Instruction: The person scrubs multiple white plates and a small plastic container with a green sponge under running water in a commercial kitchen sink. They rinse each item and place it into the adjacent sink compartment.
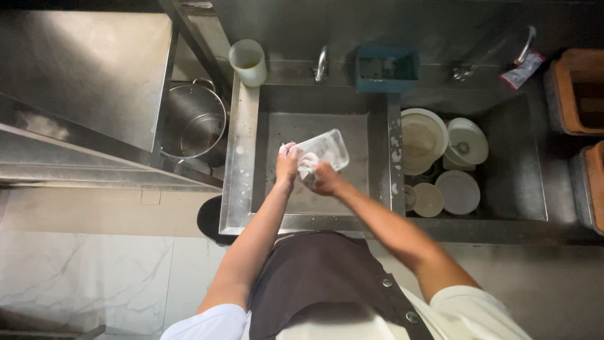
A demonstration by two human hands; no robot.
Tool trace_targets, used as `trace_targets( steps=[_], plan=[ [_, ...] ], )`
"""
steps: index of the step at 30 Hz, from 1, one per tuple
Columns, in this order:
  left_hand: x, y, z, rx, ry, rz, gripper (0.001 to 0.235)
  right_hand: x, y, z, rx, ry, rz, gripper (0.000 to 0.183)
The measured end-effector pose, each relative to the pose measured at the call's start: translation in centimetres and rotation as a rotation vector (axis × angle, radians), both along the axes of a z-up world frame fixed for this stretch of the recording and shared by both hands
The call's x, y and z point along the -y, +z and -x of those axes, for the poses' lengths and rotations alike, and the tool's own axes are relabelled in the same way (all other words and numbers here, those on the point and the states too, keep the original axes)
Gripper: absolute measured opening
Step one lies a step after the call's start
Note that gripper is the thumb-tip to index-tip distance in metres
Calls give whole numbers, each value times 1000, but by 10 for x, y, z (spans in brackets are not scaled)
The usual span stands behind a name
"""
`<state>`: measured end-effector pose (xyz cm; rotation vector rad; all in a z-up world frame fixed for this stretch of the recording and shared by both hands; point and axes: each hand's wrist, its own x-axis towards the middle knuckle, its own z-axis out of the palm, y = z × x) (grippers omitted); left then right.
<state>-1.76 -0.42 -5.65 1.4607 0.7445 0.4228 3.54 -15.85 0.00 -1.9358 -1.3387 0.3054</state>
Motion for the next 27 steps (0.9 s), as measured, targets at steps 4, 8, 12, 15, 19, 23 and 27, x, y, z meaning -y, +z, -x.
trace_targets(
  steps=[4,8,12,15,19,23,27],
  plan=[
    [10,2,7,111,-91,310,70,-9,-13,14,-15,-116,-36,37],
    [7,5,7,13,-44,467,68,-14,-5,10,-44,-98,-67,36],
    [-9,-5,5,200,-120,447,58,-3,-4,10,-103,64,-38,47],
    [-27,4,3,122,-178,137,55,1,-10,10,262,-60,66,49],
    [-16,33,10,-101,-161,339,58,14,-12,-4,202,-129,107,35],
    [1,56,15,73,-186,358,50,24,3,-17,-146,-134,-18,15],
    [-3,68,13,281,-278,292,47,32,30,-22,-414,-110,-3,31]
  ],
)
